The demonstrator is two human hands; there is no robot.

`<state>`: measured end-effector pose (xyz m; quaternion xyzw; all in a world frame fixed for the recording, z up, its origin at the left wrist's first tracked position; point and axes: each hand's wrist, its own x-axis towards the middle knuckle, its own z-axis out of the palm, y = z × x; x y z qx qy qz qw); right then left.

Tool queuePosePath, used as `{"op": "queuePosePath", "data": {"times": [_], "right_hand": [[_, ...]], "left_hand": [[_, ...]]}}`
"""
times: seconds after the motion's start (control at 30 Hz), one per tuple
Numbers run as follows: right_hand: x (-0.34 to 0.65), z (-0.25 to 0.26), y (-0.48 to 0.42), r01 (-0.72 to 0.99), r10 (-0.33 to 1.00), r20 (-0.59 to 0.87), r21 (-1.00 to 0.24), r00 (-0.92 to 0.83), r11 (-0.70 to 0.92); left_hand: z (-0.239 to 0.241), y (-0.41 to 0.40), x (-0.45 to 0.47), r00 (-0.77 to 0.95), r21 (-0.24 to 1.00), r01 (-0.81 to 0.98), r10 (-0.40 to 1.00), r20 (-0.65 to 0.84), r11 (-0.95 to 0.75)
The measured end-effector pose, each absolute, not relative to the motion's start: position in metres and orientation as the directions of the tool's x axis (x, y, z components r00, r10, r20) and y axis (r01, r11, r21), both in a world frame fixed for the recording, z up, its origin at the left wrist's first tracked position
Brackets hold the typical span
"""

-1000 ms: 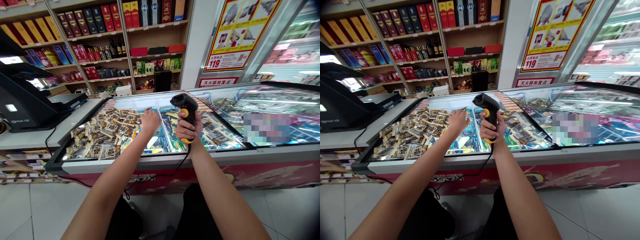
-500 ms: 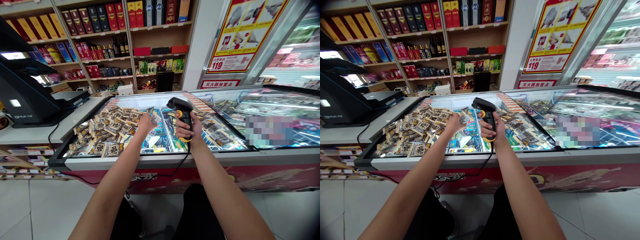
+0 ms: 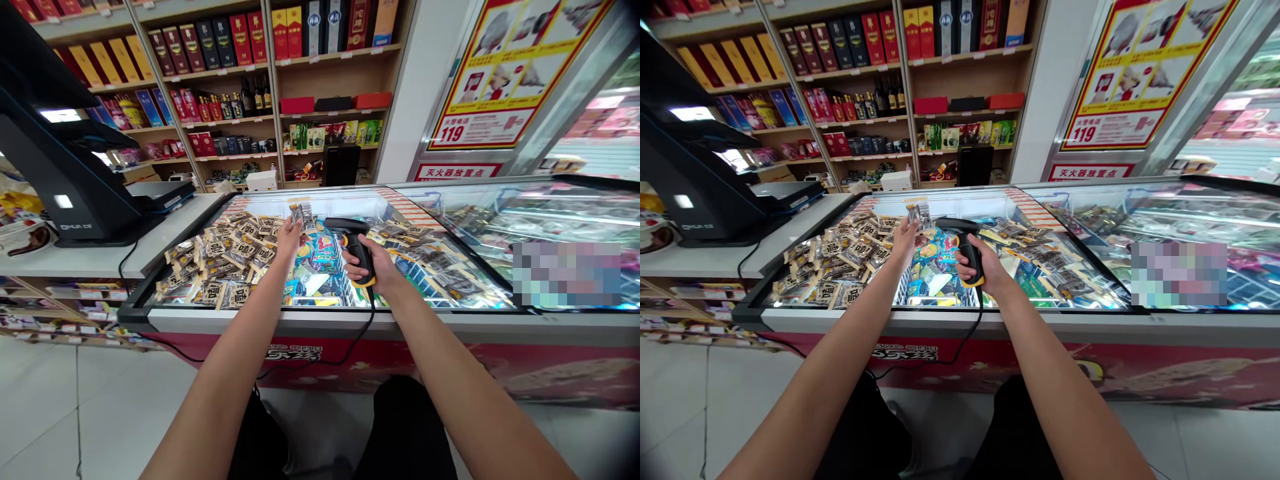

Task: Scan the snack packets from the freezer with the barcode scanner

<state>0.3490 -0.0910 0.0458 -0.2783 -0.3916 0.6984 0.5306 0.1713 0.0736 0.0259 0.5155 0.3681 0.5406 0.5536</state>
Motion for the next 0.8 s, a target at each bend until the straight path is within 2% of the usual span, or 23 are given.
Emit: {"op": "queuePosePath", "data": {"times": [0.17, 0.47, 0.63, 0.8], "right_hand": [[0.344, 0.039, -0.089, -0.451, 0.972, 0.017, -0.888, -0.234, -0.093], [0.340, 0.042, -0.092, -0.435, 0.974, 0.037, -0.898, -0.223, -0.065], [0.343, 0.046, -0.094, -0.468, 0.968, 0.037, -0.880, -0.249, -0.087], [0.360, 0.045, -0.099, -0.593, 0.911, 0.144, -0.795, -0.387, -0.127]], "left_hand": [[0.028, 0.071, 0.168, 0.144, 0.937, -0.341, 0.980, 0.136, -0.080], [0.025, 0.072, 0.166, 0.148, 0.945, -0.320, 0.982, 0.119, -0.066], [0.027, 0.069, 0.164, 0.161, 0.965, -0.234, 0.975, 0.155, -0.115], [0.025, 0.056, 0.187, 0.298, 0.977, -0.070, 0.931, 0.213, -0.201]]}}
